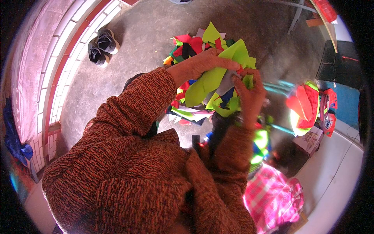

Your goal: The person sits on the floor and repeatedly folds small, colorful pieces of paper or felt by hand. They pick up individual pieces from a pile, fold them, and place them back down, continuing this process throughout the clip.

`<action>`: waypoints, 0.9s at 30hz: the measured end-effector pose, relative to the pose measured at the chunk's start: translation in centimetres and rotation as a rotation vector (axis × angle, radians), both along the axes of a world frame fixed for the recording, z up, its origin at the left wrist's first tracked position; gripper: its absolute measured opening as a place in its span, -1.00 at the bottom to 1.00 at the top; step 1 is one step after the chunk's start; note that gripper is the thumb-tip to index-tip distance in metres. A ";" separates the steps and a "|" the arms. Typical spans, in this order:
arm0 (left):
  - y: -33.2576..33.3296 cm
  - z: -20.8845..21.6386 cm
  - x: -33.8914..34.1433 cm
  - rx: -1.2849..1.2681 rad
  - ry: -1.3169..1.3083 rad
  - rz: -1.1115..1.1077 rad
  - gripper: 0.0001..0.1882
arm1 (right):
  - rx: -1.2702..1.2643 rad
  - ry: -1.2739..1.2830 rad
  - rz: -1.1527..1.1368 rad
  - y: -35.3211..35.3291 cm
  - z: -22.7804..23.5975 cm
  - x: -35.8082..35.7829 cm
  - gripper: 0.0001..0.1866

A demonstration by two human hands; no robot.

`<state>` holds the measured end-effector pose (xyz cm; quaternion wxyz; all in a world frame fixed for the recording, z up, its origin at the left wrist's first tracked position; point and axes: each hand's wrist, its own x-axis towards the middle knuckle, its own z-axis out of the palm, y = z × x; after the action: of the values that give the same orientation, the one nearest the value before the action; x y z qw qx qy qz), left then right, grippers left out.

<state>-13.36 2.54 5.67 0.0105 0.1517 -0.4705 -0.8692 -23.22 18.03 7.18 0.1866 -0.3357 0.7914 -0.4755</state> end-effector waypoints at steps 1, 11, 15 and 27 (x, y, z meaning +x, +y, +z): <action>0.0 0.1 0.1 -0.036 0.012 -0.008 -0.58 | 0.019 -0.055 0.005 0.0 0.3 0.1 -0.72; 0.1 -0.6 -0.2 -0.043 -0.021 0.055 -0.63 | 0.013 -0.064 0.001 -0.3 -0.3 0.2 -0.70; 0.0 -1.2 -0.3 -0.145 0.031 0.081 -0.65 | 0.061 -0.061 -0.003 0.0 -0.7 -0.2 -0.73; -0.6 -0.7 -0.4 0.122 -0.045 0.284 -0.65 | -0.257 0.357 0.049 -0.7 0.4 0.3 -0.80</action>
<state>-13.73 1.94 4.92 0.1136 0.2367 -0.3906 -0.8823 -22.88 17.33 7.56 0.0108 -0.4548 0.7365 -0.5005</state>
